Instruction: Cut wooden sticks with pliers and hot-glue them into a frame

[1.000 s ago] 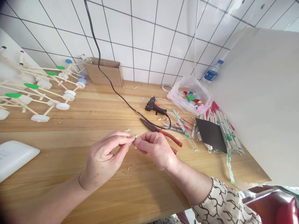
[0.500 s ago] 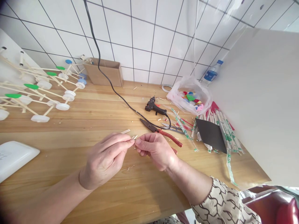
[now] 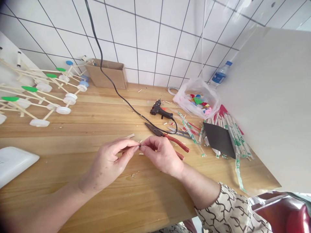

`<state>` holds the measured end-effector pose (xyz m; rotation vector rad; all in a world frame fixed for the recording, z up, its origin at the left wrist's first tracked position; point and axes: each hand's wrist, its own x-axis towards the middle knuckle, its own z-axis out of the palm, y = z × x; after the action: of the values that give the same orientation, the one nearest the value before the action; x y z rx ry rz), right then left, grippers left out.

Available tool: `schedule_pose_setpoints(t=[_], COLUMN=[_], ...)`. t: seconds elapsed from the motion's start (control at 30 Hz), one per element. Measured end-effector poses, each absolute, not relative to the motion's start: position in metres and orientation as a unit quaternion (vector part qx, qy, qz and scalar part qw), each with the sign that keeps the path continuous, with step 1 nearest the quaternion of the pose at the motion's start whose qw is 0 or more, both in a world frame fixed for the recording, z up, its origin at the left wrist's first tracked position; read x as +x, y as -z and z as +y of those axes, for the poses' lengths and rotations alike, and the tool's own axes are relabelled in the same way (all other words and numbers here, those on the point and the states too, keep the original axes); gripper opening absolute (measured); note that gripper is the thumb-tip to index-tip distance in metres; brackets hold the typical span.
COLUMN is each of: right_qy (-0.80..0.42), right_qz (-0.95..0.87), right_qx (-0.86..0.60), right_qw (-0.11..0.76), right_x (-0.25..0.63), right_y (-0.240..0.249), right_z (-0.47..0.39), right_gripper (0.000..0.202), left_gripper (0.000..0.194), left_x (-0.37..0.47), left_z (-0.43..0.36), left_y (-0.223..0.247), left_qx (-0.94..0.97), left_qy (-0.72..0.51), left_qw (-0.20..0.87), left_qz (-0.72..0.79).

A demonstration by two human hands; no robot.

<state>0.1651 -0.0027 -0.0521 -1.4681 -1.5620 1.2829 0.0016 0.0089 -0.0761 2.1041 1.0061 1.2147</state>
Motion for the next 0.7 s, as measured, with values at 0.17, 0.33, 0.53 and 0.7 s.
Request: schedule_pose_setpoints(t=[0.17,0.33,0.53,0.7], right_qy=[-0.551,-0.624,-0.67,-0.686], right_qz=[-0.537,-0.469,-0.415,-0.399], right_qx=[-0.551,-0.514,-0.492,-0.491], right_qw=[0.323,0.355,0.368,0.359], right_x=[0.1659,0.1663,0.1665,0.1691], right_y=[0.0525,0.0559,0.0559,0.0557], right_z=[-0.0018,-0.0004,0.0008,0.001], right_gripper=[0.019,0.018,0.018,0.017], left_gripper=[0.012,0.011,0.01,0.01], left_x=[0.0016,0.002,0.0021,0.0019], left_z=[0.0071,0.0071,0.0078,0.0072], left_y=[0.0767,0.0769,0.0763,0.0764], left_qx=[0.775,0.775,0.775,0.777], left_qy=[-0.459,-0.465,-0.465,-0.466], left_qw=[0.234,0.231,0.237,0.237], left_qz=[0.366,0.359,0.357,0.349])
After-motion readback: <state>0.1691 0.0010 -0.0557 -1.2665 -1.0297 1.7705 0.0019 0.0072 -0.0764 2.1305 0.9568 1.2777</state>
